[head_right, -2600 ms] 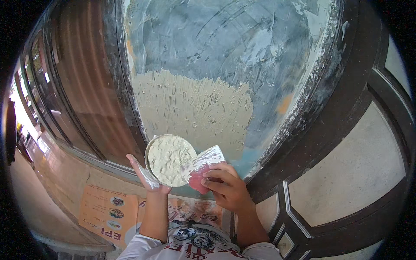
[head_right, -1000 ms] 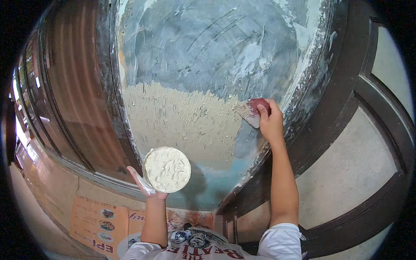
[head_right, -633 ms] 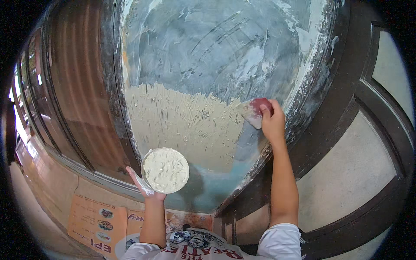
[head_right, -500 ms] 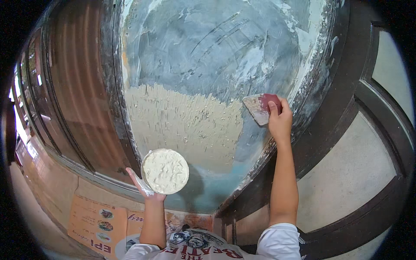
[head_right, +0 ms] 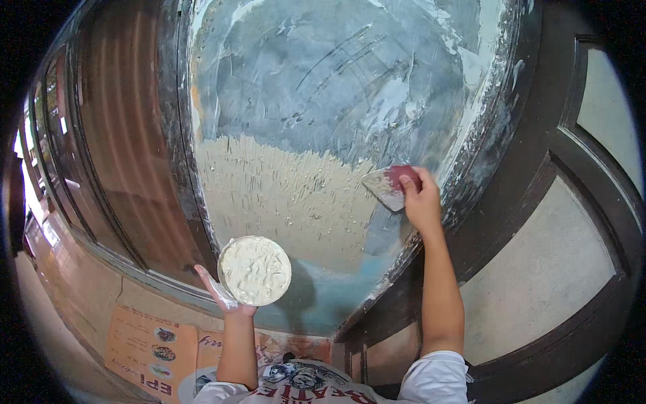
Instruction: The person applies wall putty to a damaged wall surface using a spreader or putty knife.
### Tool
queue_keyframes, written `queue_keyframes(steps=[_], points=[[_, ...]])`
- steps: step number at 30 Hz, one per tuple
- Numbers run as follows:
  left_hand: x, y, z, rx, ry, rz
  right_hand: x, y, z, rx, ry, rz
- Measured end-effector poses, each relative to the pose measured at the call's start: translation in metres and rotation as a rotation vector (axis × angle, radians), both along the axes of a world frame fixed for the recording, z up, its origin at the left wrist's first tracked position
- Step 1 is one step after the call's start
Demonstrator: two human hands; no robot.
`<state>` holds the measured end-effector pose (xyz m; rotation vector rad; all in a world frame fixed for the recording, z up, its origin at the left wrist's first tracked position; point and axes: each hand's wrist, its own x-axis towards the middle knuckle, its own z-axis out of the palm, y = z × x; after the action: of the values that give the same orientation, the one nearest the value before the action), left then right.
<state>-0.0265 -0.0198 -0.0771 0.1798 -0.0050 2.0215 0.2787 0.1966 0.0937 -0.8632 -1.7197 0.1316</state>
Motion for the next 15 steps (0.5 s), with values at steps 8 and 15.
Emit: queue_keyframes(steps=[8, 15], points=[[0.004, -0.002, -0.004, -0.015, 0.003, 0.007, 0.019, 0.010, 0.014, -0.053, 0.183, 0.045], [0.005, -0.010, -0.005, 0.022, 0.004, -0.018, 0.005, 0.006, 0.014, -0.017, 0.054, 0.001]])
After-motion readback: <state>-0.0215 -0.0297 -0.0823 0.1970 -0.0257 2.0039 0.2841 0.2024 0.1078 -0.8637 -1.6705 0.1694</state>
